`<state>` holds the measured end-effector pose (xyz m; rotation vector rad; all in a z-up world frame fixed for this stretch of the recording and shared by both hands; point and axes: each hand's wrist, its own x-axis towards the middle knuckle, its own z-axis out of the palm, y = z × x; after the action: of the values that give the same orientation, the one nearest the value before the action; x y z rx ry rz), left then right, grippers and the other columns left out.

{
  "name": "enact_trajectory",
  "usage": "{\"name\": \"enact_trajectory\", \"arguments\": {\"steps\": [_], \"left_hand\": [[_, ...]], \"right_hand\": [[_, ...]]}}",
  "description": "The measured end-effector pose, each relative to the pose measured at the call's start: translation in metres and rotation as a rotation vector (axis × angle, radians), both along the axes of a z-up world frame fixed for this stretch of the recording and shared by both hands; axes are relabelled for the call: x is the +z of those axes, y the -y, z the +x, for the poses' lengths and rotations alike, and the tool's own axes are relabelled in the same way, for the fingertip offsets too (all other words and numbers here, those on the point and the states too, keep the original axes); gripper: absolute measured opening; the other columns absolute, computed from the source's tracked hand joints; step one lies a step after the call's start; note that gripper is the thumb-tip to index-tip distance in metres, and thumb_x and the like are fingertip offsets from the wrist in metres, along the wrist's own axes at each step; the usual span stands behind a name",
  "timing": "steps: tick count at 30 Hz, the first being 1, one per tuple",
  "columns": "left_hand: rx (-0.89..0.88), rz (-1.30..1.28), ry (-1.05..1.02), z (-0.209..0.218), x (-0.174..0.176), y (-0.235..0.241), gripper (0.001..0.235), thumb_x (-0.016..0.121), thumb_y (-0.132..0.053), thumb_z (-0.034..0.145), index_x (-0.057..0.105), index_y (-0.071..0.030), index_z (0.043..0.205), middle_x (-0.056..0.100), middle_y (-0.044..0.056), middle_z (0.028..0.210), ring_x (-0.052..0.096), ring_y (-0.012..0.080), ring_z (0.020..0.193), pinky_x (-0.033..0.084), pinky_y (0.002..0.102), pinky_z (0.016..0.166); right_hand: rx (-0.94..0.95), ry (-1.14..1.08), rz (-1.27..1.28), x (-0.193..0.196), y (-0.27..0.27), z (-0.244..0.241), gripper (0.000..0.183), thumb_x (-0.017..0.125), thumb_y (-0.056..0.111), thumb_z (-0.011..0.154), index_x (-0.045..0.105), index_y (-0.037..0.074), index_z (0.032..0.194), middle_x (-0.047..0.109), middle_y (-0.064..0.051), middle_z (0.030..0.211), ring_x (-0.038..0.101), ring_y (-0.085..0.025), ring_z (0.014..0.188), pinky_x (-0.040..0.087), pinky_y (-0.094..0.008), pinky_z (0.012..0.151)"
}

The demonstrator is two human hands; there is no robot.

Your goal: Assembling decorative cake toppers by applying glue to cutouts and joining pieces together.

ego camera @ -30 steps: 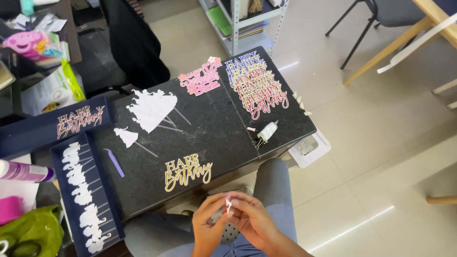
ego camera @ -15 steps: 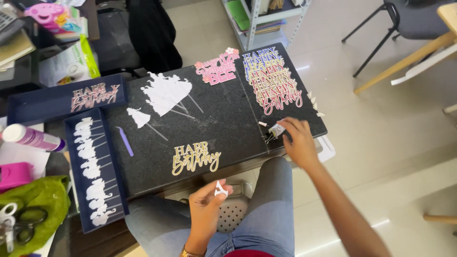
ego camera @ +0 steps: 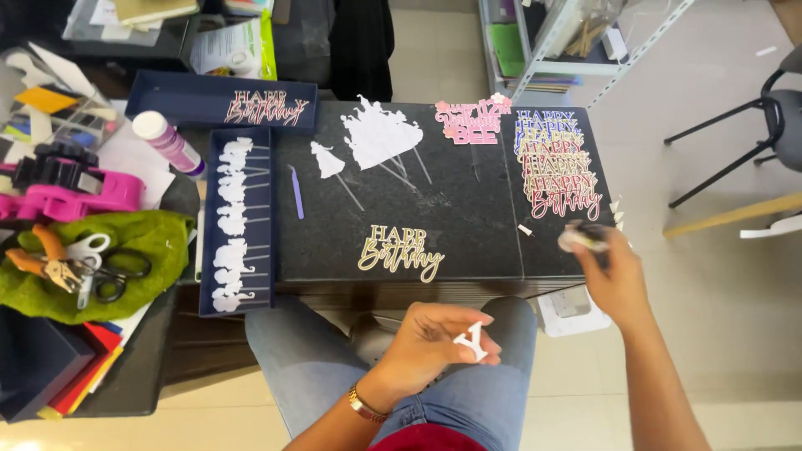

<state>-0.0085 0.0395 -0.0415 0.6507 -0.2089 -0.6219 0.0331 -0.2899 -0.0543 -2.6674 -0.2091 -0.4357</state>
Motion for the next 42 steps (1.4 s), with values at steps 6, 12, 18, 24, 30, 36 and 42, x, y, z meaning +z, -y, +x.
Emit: {"name": "enact_trajectory", "arguments": {"steps": [6, 12, 18, 24, 30, 36, 42], "left_hand": [[-0.095, -0.055, 0.122, -0.005, 0.032, 0.007, 0.036, 0.077, 0.001, 0.089, 0.07, 0.0, 0.124, 0.074, 0.024, 0.107, 0.076, 0.0342, 0.093, 0.063, 0.044, 0.092], [0.002, -0.083, 0.184, -0.019, 0.058, 0.012, 0.037, 0.075, 0.002, 0.09, 0.068, 0.0, 0.126, 0.074, 0.023, 0.11, 0.075, 0.024, 0.099, 0.062, 0.038, 0.101], [0.06, 0.044, 0.239, -0.025, 0.077, 0.014, 0.038, 0.078, -0.005, 0.087, 0.07, -0.004, 0.124, 0.075, 0.018, 0.109, 0.073, 0.0172, 0.104, 0.064, 0.033, 0.099], [0.053, 0.068, 0.242, -0.031, 0.077, 0.015, 0.039, 0.078, -0.01, 0.088, 0.07, -0.007, 0.127, 0.075, 0.016, 0.11, 0.072, 0.0129, 0.106, 0.06, 0.027, 0.102], [0.053, 0.084, 0.227, -0.033, 0.079, 0.016, 0.039, 0.079, -0.01, 0.088, 0.071, -0.008, 0.125, 0.076, 0.015, 0.109, 0.073, 0.0128, 0.105, 0.062, 0.027, 0.098], [0.064, 0.086, 0.227, -0.033, 0.078, 0.018, 0.037, 0.079, -0.009, 0.088, 0.071, -0.006, 0.124, 0.076, 0.015, 0.108, 0.072, 0.0123, 0.104, 0.06, 0.025, 0.098], [0.079, 0.091, 0.251, -0.032, 0.082, 0.021, 0.037, 0.078, -0.01, 0.088, 0.071, -0.007, 0.124, 0.076, 0.015, 0.107, 0.072, 0.0117, 0.104, 0.06, 0.025, 0.099]], "right_hand": [[-0.147, 0.032, 1.597, 0.053, -0.073, -0.056, 0.026, 0.062, 0.024, 0.105, 0.056, 0.021, 0.13, 0.068, -0.023, 0.128, 0.062, -0.023, 0.085, 0.052, -0.031, 0.076], [0.243, 0.075, 1.724, 0.076, -0.096, -0.095, 0.05, 0.088, 0.027, 0.091, 0.057, 0.011, 0.126, 0.069, -0.008, 0.111, 0.057, -0.014, 0.083, 0.044, -0.021, 0.061], [0.156, 0.59, 1.321, 0.044, -0.113, -0.115, 0.027, 0.066, 0.035, 0.109, 0.052, 0.026, 0.132, 0.057, -0.015, 0.129, 0.066, -0.03, 0.102, 0.053, -0.04, 0.06], [0.193, 0.556, 1.308, 0.063, -0.139, -0.122, 0.028, 0.062, 0.032, 0.112, 0.057, 0.008, 0.127, 0.067, -0.017, 0.114, 0.066, -0.033, 0.083, 0.062, -0.039, 0.069], [0.118, 0.554, 1.311, 0.072, -0.148, -0.125, 0.026, 0.064, 0.034, 0.111, 0.058, 0.012, 0.124, 0.066, -0.012, 0.112, 0.065, -0.028, 0.082, 0.061, -0.035, 0.063], [0.216, 0.5, 1.353, 0.079, -0.149, -0.127, 0.02, 0.062, 0.025, 0.112, 0.062, 0.009, 0.124, 0.068, -0.016, 0.112, 0.065, -0.032, 0.082, 0.062, -0.045, 0.073], [0.096, 0.571, 1.333, 0.077, -0.151, -0.122, 0.021, 0.061, 0.027, 0.112, 0.058, 0.009, 0.122, 0.065, -0.015, 0.109, 0.063, -0.029, 0.085, 0.061, -0.036, 0.07]]}}
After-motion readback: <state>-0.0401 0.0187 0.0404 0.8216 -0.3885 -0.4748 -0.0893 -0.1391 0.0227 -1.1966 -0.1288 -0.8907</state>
